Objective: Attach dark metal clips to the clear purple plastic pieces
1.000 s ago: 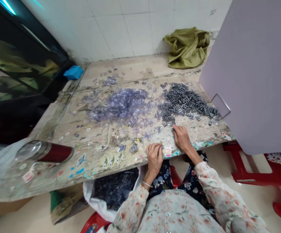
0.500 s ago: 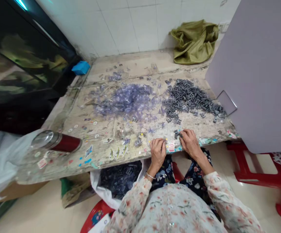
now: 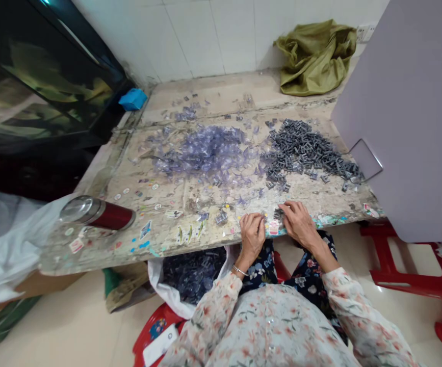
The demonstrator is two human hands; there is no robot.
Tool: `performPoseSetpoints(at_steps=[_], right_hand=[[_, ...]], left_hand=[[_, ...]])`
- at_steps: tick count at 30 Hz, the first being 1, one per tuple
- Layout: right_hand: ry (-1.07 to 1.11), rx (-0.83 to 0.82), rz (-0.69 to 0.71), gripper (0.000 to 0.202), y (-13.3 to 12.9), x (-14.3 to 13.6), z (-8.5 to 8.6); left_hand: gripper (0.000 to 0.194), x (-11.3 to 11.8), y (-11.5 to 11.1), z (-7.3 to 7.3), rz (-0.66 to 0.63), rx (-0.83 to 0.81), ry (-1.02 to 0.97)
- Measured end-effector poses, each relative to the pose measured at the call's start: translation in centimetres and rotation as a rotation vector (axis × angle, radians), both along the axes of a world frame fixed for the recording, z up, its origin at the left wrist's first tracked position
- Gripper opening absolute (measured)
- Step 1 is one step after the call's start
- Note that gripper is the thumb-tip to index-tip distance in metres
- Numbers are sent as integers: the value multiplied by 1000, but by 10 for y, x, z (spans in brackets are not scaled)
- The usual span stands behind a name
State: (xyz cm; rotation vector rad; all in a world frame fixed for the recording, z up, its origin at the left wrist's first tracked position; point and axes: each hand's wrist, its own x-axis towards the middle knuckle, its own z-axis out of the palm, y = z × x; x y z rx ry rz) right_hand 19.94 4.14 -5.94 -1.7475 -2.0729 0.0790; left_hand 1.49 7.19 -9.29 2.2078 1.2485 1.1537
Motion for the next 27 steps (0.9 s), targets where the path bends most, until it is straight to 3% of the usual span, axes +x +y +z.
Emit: performPoseSetpoints(at_steps=[4, 9, 12, 16, 19, 22, 27], right_hand=[[-61, -1, 67, 29, 2, -4, -2], [16, 69, 14, 22, 7, 1, -17], [75, 159, -91, 29, 10, 10, -17], [56, 275, -277, 33, 11, 16, -5], [22, 196, -78, 35, 8, 7, 2], [-52, 79, 134, 33, 5, -7, -3], [-67, 74, 85, 21, 5, -19, -17]], left_hand=[[17, 0, 0, 0, 1, -5, 4], [17, -1, -1, -1, 0, 5, 8], [17, -1, -1, -2, 1, 6, 13], [16, -1, 0, -2, 0, 5, 15], [17, 0, 0, -2, 6, 10, 14], [17, 0, -1, -3, 8, 4, 16], [17, 0, 0, -3, 12, -32, 1]])
